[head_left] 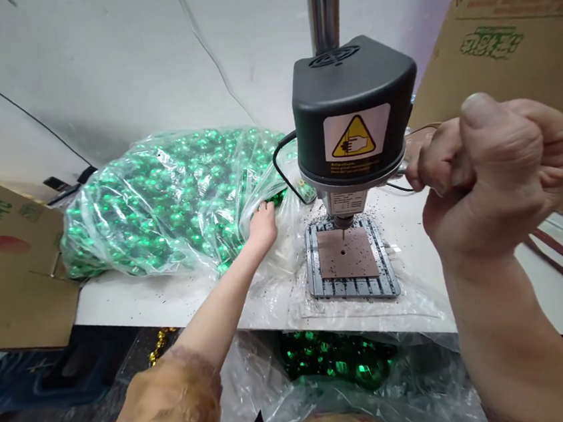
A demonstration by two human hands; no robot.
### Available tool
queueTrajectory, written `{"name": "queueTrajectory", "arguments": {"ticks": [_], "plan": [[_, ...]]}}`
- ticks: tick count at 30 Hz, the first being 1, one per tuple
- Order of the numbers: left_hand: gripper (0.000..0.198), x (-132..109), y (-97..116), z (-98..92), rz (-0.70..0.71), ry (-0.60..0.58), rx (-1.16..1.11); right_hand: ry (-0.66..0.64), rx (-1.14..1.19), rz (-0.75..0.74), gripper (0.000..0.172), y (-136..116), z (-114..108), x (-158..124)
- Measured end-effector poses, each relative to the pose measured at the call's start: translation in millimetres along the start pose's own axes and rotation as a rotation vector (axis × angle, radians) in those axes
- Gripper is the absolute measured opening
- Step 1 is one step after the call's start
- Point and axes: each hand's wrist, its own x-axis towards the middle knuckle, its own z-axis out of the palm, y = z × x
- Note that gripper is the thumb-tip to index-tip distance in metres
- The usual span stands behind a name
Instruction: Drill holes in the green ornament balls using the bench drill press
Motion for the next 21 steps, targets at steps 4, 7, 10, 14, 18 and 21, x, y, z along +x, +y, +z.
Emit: {"name": "queueTrajectory", "arguments": {"ticks": [4, 7, 10, 14, 18, 21], "plan": [[0.026, 30, -11, 2.6, -0.034, -0.054, 0.003, 0.001, -0.010, -0.013, 0.046, -1, 0, -1], [0.034, 25, -12, -0.2, 0.003, -0.055, -0.037, -0.009, -0.019, -0.013, 0.047, -1, 0, -1], [0.035, 8, -8, -7.6, 0.122, 0.001, -0.309, -0.021, 0.004, -0.024, 0.047, 1, -1, 0], [0.036, -24, 6, -16.5, 0.146, 0.089, -0.685, -0.016, 0.028, -0.038, 0.046, 1, 0, 0], [0.037, -49, 23, -15.4, 0.103, 0.130, -0.760, -0.013, 0.034, -0.029, 0.046, 0, 0, -2], [0.041, -59, 37, -8.4, -0.079, -0.005, -1.092, -0.017, 0.038, -0.043, 0.046, 1, 0, -2]]}}
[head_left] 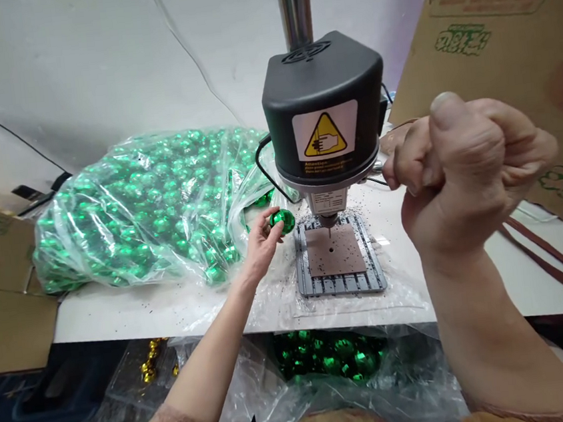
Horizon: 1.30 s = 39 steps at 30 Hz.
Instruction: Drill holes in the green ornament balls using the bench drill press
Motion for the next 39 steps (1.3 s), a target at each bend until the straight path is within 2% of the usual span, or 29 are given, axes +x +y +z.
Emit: {"name": "queueTrajectory", "arguments": {"ticks": [2, 4, 7, 10, 14, 18, 22, 27, 33, 36, 39], "plan": [[0.045, -5, -1, 9.6, -0.192, -0.091, -0.264, -0.009, 0.007, -0.005, 0.047, 1, 0, 0], [0.047, -8, -2, 16.6, -0.324, -0.148, -0.435, -0.015, 0.019, 0.001, 0.047, 1, 0, 0], [0.051, -13, -3, 21.7, -0.392, -0.158, -0.520, -0.009, 0.024, 0.012, 0.047, 0, 1, -2], [0.059, -18, -6, 24.0, -0.332, -0.164, -0.414, -0.002, 0.015, 0.014, 0.047, -3, 1, -2], [0.063, -25, -13, 28.8, -0.211, -0.254, -0.191, -0.031, 0.005, 0.044, 0.047, -6, 0, -2], [0.063, -28, -22, 35.8, -0.101, -0.312, -0.127, -0.020, 0.009, 0.019, 0.047, -4, 0, -2], [0.063, -28, -28, 41.3, -0.047, -0.317, -0.084, -0.041, 0.010, 0.031, 0.045, -5, 0, -2], [0.056, -29, -21, 43.2, -0.006, -0.324, 0.130, -0.053, -0.022, 0.051, 0.048, -10, -1, -3], [0.047, -31, -10, 53.2, 0.181, -0.278, 0.348, -0.051, -0.095, 0.067, 0.051, -12, 0, -3], [0.048, -35, -17, 60.1, 0.233, -0.248, 0.355, -0.054, -0.074, 0.042, 0.048, -11, 1, -3], [0.052, -38, -29, 63.8, 0.201, -0.260, 0.244, -0.056, -0.058, 0.015, 0.047, -6, 1, -3]]}}
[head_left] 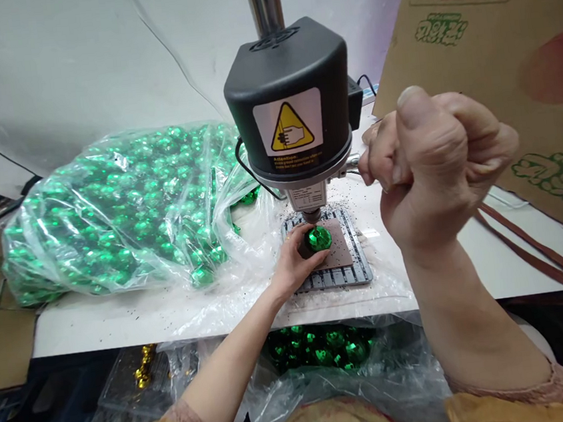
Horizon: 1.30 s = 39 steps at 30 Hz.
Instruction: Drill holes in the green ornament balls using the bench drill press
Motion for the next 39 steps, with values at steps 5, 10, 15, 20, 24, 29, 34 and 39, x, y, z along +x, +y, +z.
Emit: {"name": "queueTrajectory", "arguments": {"ticks": [5, 10, 15, 20, 24, 29, 34, 39], "plan": [[0.055, -2, -9, 2.0, -0.055, -0.018, -0.078, 0.021, 0.021, -0.047, 0.050, 7, -1, -4], [0.055, -1, -11, 2.2, -0.026, -0.028, -0.083, 0.060, 0.031, -0.084, 0.055, 9, -1, -12], [0.054, -2, -11, 2.9, -0.014, -0.028, -0.069, 0.044, 0.053, -0.125, 0.053, 11, -7, -22], [0.053, -2, -10, 2.0, -0.010, -0.038, -0.064, -0.027, 0.014, -0.086, 0.050, 10, -17, -29], [0.053, -2, -11, 2.2, -0.004, -0.033, -0.067, 0.001, 0.044, -0.156, 0.047, 16, -18, -32], [0.053, -2, -11, 2.3, -0.002, -0.042, -0.071, -0.014, 0.084, -0.220, 0.044, 21, -17, -35], [0.052, -2, -10, 2.4, -0.004, -0.037, -0.062, -0.073, 0.109, -0.260, 0.043, 20, -18, -34], [0.052, -2, -9, 2.5, 0.003, -0.036, -0.050, -0.070, 0.093, -0.302, 0.046, 30, -23, -40]]}}
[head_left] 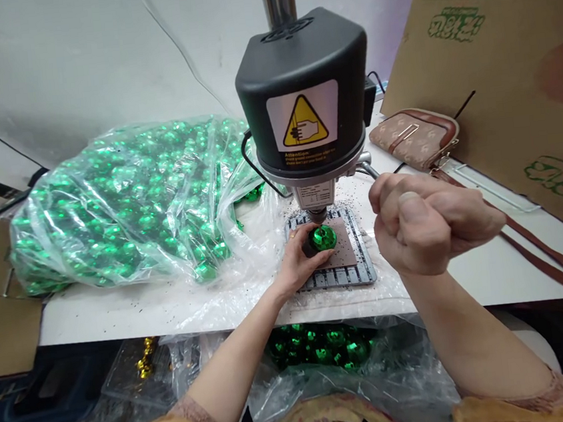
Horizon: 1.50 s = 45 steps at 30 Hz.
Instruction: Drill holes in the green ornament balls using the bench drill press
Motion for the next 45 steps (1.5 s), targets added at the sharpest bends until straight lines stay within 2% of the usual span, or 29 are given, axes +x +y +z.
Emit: {"name": "queueTrajectory", "arguments": {"ticks": [5, 8, 11, 16, 19, 21, 24, 26, 28, 30, 33, 37, 40, 42, 43, 45], "plan": [[0.054, 0, -1, 0.4, -0.003, 0.019, -0.002, 0.010, -0.015, -0.022, 0.046, -1, -1, -7], [0.055, -1, -2, 1.3, -0.005, 0.030, -0.008, 0.083, -0.050, 0.129, 0.051, -9, 9, 8], [0.054, -1, 0, 3.6, -0.024, 0.053, -0.029, 0.130, -0.081, 0.256, 0.048, -16, 21, 33], [0.054, -11, 14, 6.8, -0.031, 0.227, -0.020, 0.133, -0.090, 0.396, 0.044, -16, 30, 59], [0.049, -31, 25, 3.6, 0.091, 0.313, 0.126, 0.136, -0.101, 0.403, 0.043, -17, 29, 59], [0.050, -52, 31, 0.5, 0.256, 0.283, 0.243, 0.135, -0.115, 0.413, 0.044, -17, 29, 58], [0.053, -91, 35, -1.8, 0.557, 0.117, 0.416, 0.130, -0.126, 0.427, 0.046, -19, 29, 57], [0.049, -118, 32, -1.4, 0.695, 0.001, 0.569, 0.122, -0.122, 0.436, 0.046, -19, 28, 57], [0.045, -142, 25, -0.5, 0.726, -0.093, 0.720, 0.120, -0.114, 0.435, 0.046, -17, 27, 57], [0.037, -160, 17, 0.0, 0.699, -0.142, 0.812, 0.126, -0.089, 0.425, 0.045, -15, 25, 57], [0.020, -175, 10, 0.7, 0.681, -0.122, 0.847, 0.148, -0.046, 0.415, 0.046, -12, 25, 57], [0.019, -178, 14, -1.2, 0.686, -0.012, 0.774, 0.161, -0.062, 0.423, 0.044, -13, 27, 56], [0.025, -171, 16, -19.7, 0.676, 0.158, 0.737, 0.150, -0.082, 0.433, 0.042, -15, 28, 55], [0.032, -162, 12, -46.5, 0.568, 0.393, 0.745, 0.146, -0.071, 0.441, 0.042, -16, 28, 55], [0.037, -158, 8, -63.9, 0.458, 0.545, 0.745, 0.146, -0.064, 0.441, 0.041, -15, 27, 56], [0.049, -149, -3, -103.0, 0.129, 0.856, 0.686, 0.144, -0.055, 0.438, 0.041, -15, 26, 56]]}}
